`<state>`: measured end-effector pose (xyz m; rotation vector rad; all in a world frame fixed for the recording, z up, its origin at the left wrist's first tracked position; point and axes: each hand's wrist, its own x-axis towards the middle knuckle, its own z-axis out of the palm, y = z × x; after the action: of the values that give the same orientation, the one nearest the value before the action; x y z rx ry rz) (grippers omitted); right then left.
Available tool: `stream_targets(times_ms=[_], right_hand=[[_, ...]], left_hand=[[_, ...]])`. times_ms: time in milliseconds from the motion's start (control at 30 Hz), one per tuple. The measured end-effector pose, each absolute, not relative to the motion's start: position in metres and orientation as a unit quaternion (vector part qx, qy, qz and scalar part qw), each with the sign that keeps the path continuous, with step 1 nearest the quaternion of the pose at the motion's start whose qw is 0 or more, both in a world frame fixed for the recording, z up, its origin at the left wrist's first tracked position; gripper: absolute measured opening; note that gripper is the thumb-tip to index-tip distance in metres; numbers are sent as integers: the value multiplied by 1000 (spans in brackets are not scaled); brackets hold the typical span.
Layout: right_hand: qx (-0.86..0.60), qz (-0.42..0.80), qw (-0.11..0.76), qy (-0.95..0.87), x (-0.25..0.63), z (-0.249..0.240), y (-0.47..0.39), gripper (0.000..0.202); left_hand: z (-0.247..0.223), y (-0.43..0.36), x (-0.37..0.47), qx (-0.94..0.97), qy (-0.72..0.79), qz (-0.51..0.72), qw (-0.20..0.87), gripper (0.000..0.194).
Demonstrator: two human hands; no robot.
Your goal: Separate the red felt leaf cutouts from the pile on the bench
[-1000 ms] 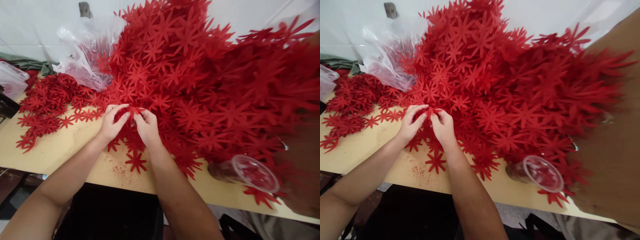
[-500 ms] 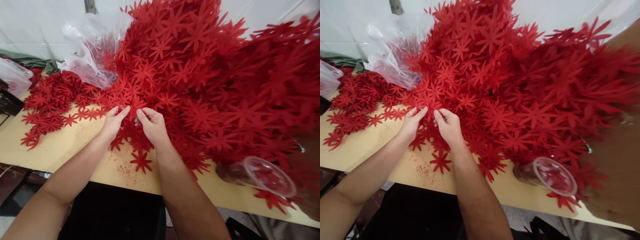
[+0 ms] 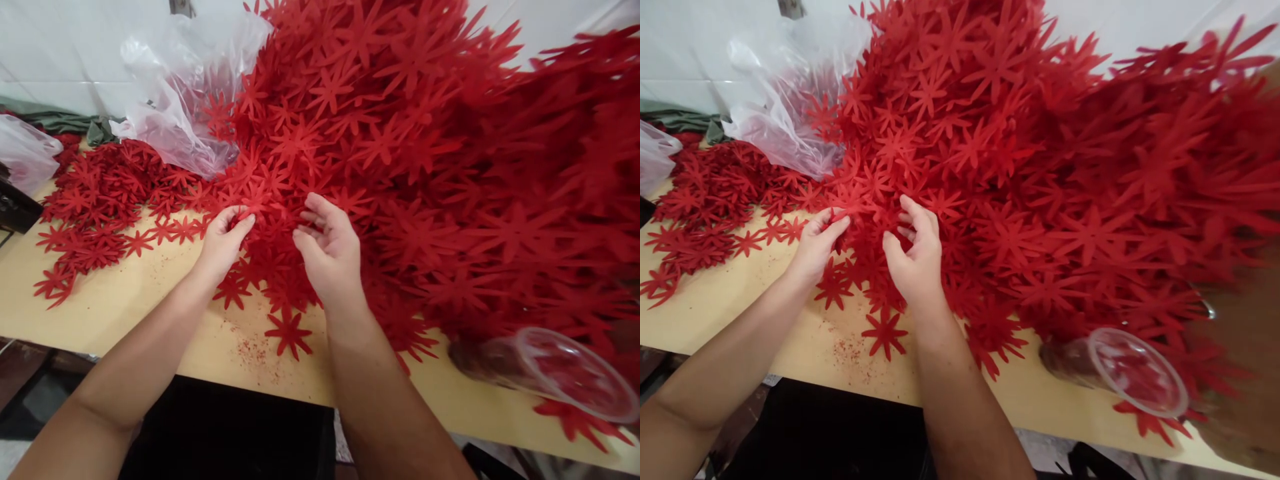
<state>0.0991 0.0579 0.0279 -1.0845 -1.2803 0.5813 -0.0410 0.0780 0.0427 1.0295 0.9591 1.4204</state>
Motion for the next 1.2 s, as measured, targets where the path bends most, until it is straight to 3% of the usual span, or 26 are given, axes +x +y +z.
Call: stream_targets(times_ms=[133, 300, 467, 567, 800, 1000, 1200], right_hand=[[-483, 237, 602, -590, 91, 31, 52, 37], [-493, 210, 580, -613, 87, 35, 50, 31], [-481, 241, 582, -609, 87, 32, 53, 26], [-486, 248, 575, -610, 87, 30, 55, 27], [-465, 317, 577, -591, 88, 31, 56, 34], [-475, 302, 608, -560, 89, 37, 56, 11], [-530, 276, 647, -473, 96, 42, 59, 25]], left_hand=[[44, 77, -43, 418, 370, 581, 592, 14], [46, 77, -42, 411, 383, 540, 627, 36], [43, 79, -37, 443, 399, 529, 604, 11], [42, 78, -34, 461, 402, 515, 600, 6], [41, 75, -31, 501, 392, 499, 589, 12], [39, 72, -32, 524, 390, 490, 577, 21], [40, 72, -31, 483, 397, 482, 613, 8]])
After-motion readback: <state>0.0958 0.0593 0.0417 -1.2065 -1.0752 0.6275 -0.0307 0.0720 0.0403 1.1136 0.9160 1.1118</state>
